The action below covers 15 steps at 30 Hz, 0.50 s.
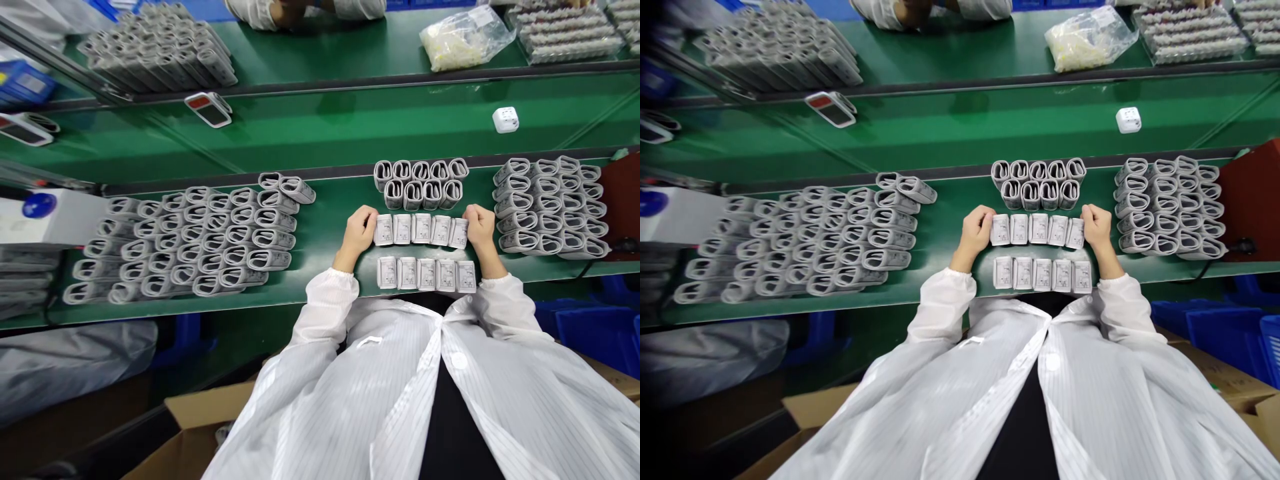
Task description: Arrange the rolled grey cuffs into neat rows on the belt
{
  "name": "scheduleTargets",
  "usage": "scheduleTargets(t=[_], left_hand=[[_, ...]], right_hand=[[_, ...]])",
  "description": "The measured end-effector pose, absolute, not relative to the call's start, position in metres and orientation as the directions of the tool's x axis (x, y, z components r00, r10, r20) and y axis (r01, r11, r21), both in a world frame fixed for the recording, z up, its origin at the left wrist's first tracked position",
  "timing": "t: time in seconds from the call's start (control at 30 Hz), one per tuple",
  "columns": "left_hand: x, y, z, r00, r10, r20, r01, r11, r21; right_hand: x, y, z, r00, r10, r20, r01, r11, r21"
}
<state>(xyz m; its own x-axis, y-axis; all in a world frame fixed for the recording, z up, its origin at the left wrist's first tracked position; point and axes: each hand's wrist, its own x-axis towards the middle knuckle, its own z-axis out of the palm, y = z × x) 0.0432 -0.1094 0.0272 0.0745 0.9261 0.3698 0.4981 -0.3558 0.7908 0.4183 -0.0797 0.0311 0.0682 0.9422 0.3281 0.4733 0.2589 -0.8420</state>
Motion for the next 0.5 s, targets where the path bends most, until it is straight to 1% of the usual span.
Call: scheduleTargets(t=[0.5], left_hand=[[0.0431,-0.1101,0.0275,0.074,0.933,0.351,0.498,-0.34,0.798]], right_hand=[[0.4189,-0.0792,0.0275,0.08,0.942,0.327,0.463,0.256,-0.848]])
